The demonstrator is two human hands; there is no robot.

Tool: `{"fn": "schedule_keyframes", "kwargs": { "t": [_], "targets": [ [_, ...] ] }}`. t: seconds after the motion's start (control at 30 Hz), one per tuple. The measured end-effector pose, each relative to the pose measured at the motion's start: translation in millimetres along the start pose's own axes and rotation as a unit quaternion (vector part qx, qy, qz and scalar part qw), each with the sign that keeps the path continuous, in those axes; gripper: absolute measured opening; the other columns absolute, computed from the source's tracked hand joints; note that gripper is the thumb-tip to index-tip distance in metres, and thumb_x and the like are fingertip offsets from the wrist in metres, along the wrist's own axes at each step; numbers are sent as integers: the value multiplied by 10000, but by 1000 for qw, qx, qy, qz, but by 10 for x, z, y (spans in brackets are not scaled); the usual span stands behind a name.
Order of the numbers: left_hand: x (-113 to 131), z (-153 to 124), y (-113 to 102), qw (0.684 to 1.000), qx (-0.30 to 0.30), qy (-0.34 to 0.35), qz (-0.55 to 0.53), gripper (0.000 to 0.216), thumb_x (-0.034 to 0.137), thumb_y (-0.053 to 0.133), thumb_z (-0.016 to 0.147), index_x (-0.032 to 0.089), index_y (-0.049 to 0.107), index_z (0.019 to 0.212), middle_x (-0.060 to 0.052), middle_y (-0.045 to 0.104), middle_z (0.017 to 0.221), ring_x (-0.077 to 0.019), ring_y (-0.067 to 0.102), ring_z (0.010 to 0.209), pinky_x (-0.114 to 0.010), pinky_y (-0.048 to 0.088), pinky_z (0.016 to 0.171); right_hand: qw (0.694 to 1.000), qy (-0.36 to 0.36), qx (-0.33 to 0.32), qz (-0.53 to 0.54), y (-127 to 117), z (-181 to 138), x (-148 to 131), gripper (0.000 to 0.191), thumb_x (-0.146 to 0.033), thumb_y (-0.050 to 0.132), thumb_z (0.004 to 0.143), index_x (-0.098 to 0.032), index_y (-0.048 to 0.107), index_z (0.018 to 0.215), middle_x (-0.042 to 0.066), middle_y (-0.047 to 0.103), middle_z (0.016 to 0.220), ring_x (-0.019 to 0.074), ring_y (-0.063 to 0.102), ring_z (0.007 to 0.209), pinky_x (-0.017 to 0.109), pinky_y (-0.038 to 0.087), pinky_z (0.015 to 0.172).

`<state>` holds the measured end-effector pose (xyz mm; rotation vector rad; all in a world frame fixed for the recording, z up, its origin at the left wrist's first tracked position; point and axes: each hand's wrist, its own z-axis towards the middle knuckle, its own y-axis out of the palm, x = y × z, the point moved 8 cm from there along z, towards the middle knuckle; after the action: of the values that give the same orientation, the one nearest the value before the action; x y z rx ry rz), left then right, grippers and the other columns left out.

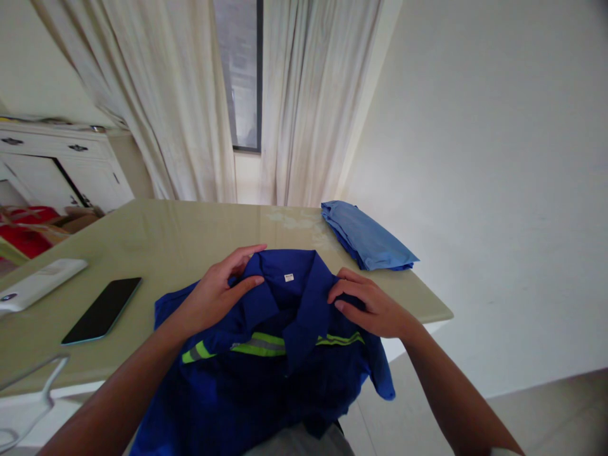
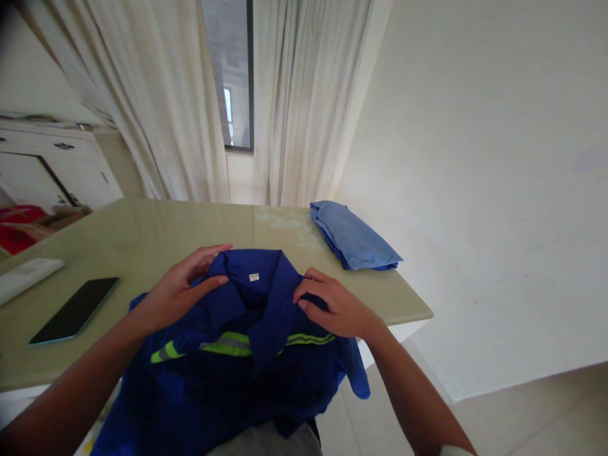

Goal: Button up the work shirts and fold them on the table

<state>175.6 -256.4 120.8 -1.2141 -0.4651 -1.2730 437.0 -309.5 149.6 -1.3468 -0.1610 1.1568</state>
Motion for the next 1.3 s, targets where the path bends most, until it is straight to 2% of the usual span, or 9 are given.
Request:
{"fn": "schedule_keyframes", "kwargs": {
  "t": [0.27,0.6,0.73,0.8,0.87,0.93,1.03,1.17,1.3],
  "targets": [
    [-18,2,-1,999,0,-30,-29,608,520,716,873,236,567,1389,-52,727,1101,-237,684,1033,-369,566,930,997,35,62,-32,-28,-6,81,292,-441,651,982,-214,533,840,6,564,845,151,543,769,288,426,722],
    [-27,-11,0,997,11,-49,-58,381,545,656,904,198,644,1062,-31,684,930,-178,632,842,-282,537,760,984,107,140,-17,-76,-41,235,422,-493,710,923,-239,546,1216,-3,617,823,172,568,701,294,444,660],
    [5,-11,-62,998,32,-47,-35,379,563,612,923,198,643,1017,-17,656,854,-163,604,780,-262,518,715,989,94,112,-28,-71,0,180,275,-476,673,955,-226,650,1068,8,668,854,167,608,735,286,449,705],
    [-13,-16,-47,999,-16,-44,-27,391,555,637,905,213,655,1094,-31,693,942,-187,635,849,-284,540,768,990,85,109,-24,-78,7,166,257,-462,645,977,-210,660,928,4,664,825,154,606,732,275,441,707],
    [-76,-58,49,991,-126,-44,6,438,545,736,819,244,690,1134,-38,726,1040,-225,661,936,-325,557,846,990,89,112,-11,-80,3,183,289,-460,621,992,-203,656,865,-3,648,783,144,597,716,267,433,689],
    [-198,-138,142,970,-232,-56,47,389,532,800,742,270,755,1026,-29,754,1025,-253,681,939,-348,564,867,989,98,112,7,-66,-2,226,309,-472,610,997,-201,660,857,-4,655,783,143,602,721,262,437,677],
    [-387,-136,134,953,-281,-83,73,261,528,752,782,282,790,860,-18,780,937,-259,702,875,-343,570,828,990,106,95,7,-50,55,324,339,-496,579,1010,-203,664,862,-9,654,767,138,597,699,256,439,646],
    [-524,383,-151,961,-249,-77,96,317,536,701,808,270,802,947,-3,789,936,-279,704,912,-351,558,863,990,68,80,-99,-262,501,544,341,-487,540,1035,-209,663,879,12,664,792,166,640,751,286,481,728],
    [-624,1442,-600,965,-171,-49,194,311,477,709,759,205,787,887,-12,759,846,-293,681,909,-347,530,866,959,89,121,-239,-792,1448,1017,407,-560,512,1024,-206,693,934,56,700,921,229,711,990,340,521,884]
  ]
}}
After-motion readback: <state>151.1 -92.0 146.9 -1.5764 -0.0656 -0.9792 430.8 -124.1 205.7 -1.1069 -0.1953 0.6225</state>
